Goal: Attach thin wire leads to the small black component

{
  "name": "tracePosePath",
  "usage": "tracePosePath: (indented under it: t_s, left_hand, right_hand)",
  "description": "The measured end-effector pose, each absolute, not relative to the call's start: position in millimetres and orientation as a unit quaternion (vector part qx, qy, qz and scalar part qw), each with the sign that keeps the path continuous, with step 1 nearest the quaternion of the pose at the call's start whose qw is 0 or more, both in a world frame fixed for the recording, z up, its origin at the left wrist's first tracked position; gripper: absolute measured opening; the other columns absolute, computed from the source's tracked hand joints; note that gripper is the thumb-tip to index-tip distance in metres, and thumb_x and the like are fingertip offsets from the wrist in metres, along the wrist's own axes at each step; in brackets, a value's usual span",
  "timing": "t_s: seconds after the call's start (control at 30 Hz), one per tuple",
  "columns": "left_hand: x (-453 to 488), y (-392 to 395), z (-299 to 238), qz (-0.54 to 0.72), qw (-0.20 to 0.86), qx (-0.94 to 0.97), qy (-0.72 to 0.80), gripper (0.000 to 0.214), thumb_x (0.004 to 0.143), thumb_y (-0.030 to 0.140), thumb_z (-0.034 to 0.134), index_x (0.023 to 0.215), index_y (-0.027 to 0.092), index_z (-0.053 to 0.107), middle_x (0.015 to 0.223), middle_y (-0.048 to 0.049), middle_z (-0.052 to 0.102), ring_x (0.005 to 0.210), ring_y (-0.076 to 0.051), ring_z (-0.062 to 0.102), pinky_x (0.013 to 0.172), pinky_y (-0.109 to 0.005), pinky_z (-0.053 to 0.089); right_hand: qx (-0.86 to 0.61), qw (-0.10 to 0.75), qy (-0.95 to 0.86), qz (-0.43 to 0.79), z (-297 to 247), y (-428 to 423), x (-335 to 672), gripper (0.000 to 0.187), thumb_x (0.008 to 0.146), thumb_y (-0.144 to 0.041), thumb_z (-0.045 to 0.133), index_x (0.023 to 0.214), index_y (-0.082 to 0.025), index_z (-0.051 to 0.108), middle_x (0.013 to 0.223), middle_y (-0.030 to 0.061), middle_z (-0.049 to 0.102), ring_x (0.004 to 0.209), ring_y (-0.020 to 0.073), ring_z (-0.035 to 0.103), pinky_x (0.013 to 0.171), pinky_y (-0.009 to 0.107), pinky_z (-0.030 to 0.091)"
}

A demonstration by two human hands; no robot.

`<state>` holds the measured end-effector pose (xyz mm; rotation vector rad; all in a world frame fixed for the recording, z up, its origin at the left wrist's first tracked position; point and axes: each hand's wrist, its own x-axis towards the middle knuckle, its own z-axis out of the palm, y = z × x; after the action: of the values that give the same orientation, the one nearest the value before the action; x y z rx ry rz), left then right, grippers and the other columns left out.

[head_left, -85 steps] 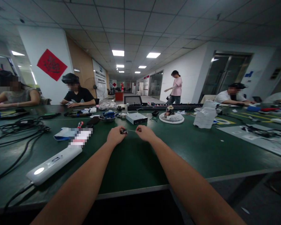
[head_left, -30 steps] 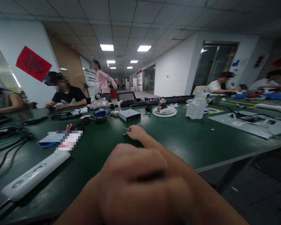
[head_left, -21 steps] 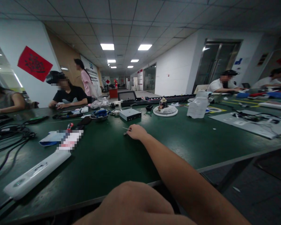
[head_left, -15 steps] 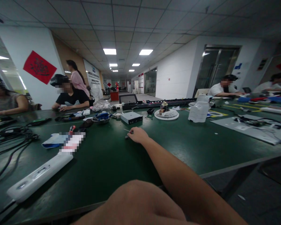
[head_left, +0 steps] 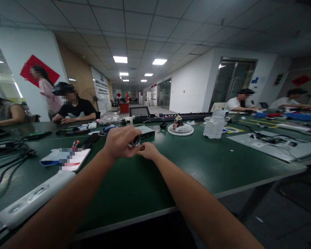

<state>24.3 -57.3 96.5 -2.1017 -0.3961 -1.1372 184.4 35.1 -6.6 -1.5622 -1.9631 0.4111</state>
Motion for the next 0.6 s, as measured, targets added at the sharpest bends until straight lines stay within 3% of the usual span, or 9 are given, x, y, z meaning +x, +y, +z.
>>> tracePosePath:
  t_s: [0.07,0.2,0.3,0.47,0.6]
  left_hand:
    - [5.7,-22.9,61.3,-0.402,0.277,-0.820,-0.300,0.021,0.073,0.025,0.053,0.092,0.017,0.057,0.078,-0.0046,0.066,0.065,-0.016,0.062,0.059,-0.026,0.046]
    - [-12.6,2.3,7.3,-0.193,0.136,-0.824,-0.515,0.020,0.074,0.028,0.053,0.093,0.021,0.057,0.081,-0.0050,0.068,0.071,-0.022,0.065,0.061,-0.030,0.046]
    - [-11.3,7.6,-4.5,-0.169,0.080,-0.772,-0.607,0.022,0.078,0.033,0.052,0.097,0.022,0.057,0.090,-0.0082,0.069,0.080,-0.027,0.066,0.066,-0.033,0.047]
    - [-8.0,18.0,-5.8,-0.244,-0.012,-0.789,-0.564,0.029,0.075,0.030,0.062,0.101,0.021,0.053,0.093,-0.0068,0.069,0.084,-0.022,0.067,0.070,-0.029,0.047]
    - [-8.4,18.8,-8.3,-0.275,-0.051,-0.803,-0.526,0.038,0.069,0.037,0.072,0.097,0.020,0.053,0.090,-0.0052,0.069,0.080,-0.020,0.066,0.064,-0.027,0.045]
  right_hand:
    - [-0.588,0.319,-0.722,0.180,-6.8,37.9,186.7,0.022,0.072,-0.037,0.075,0.083,-0.019,0.072,0.084,0.0039,0.071,0.079,0.0156,0.064,0.067,0.023,0.045]
    - [-0.557,0.359,-0.709,0.242,-7.3,41.7,186.9,0.021,0.075,-0.033,0.073,0.087,-0.016,0.073,0.083,0.0035,0.072,0.077,0.0145,0.064,0.067,0.023,0.044]
    - [-0.523,0.379,-0.716,0.266,-7.6,41.1,182.6,0.017,0.077,-0.028,0.070,0.088,-0.016,0.074,0.082,0.0024,0.072,0.078,0.0137,0.064,0.070,0.022,0.045]
    - [-0.489,0.382,-0.734,0.274,-8.1,36.3,176.0,0.015,0.076,-0.023,0.069,0.088,-0.016,0.074,0.080,0.0018,0.072,0.075,0.0134,0.063,0.069,0.023,0.045]
    - [-0.480,0.385,-0.746,0.255,-8.4,35.9,176.1,0.014,0.075,-0.022,0.070,0.087,-0.017,0.075,0.080,0.0025,0.072,0.076,0.0144,0.062,0.070,0.024,0.045]
